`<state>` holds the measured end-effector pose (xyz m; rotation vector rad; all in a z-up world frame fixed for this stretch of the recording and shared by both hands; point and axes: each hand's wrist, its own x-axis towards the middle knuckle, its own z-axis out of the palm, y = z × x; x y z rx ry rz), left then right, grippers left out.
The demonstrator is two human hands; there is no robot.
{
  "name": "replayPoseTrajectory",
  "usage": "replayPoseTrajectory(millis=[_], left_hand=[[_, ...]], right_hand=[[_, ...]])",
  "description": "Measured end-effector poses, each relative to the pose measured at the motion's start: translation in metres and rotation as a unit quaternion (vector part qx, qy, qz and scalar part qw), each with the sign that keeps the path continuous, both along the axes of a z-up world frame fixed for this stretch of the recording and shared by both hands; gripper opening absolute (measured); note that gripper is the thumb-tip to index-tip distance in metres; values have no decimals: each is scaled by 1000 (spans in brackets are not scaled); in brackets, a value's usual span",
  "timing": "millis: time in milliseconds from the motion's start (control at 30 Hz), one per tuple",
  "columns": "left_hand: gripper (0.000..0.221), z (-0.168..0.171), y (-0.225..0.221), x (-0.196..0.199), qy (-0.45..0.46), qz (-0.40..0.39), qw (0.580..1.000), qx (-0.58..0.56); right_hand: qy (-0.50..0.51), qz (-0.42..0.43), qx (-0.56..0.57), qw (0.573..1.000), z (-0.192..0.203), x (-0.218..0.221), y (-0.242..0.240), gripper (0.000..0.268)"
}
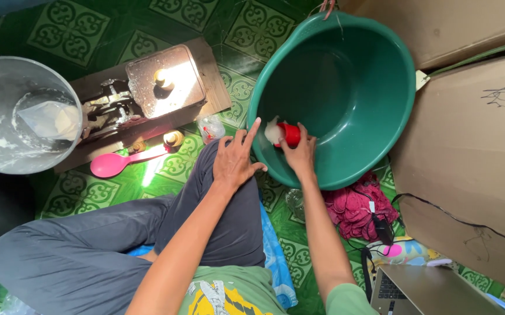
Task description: Scooping white powder from a large basin into small plastic bags using a red cup as a measure.
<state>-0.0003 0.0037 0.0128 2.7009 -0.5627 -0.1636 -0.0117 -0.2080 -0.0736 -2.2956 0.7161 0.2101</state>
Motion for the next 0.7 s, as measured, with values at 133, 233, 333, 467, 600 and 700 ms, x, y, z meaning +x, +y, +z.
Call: replayPoseTrajectory(millis=[133,233,333,467,600,700], left_hand=[[123,-7,-1,0,7,13,1000,-2],[123,-9,-1,-1,8,13,1000,-5],[125,-13,-2,-2,0,14,1000,-10],[121,-15,-2,-3,-8,37,999,-35],[120,-22,-3,-8,-13,60,995,-77],[119,-22,-5,-9,-12,72,993,-95]], right_hand=[[10,-10,45,999,12,0,-12,69],[-7,-15,52,999,31,-1,-18,66],[-27,6,59,998,39,-2,-27,67],[-38,-5,114,993,46,-6,-40,62],[-47,-20,107,993,47,-14,-50,57],[-42,-19,100,994,53,-17,-52,57]])
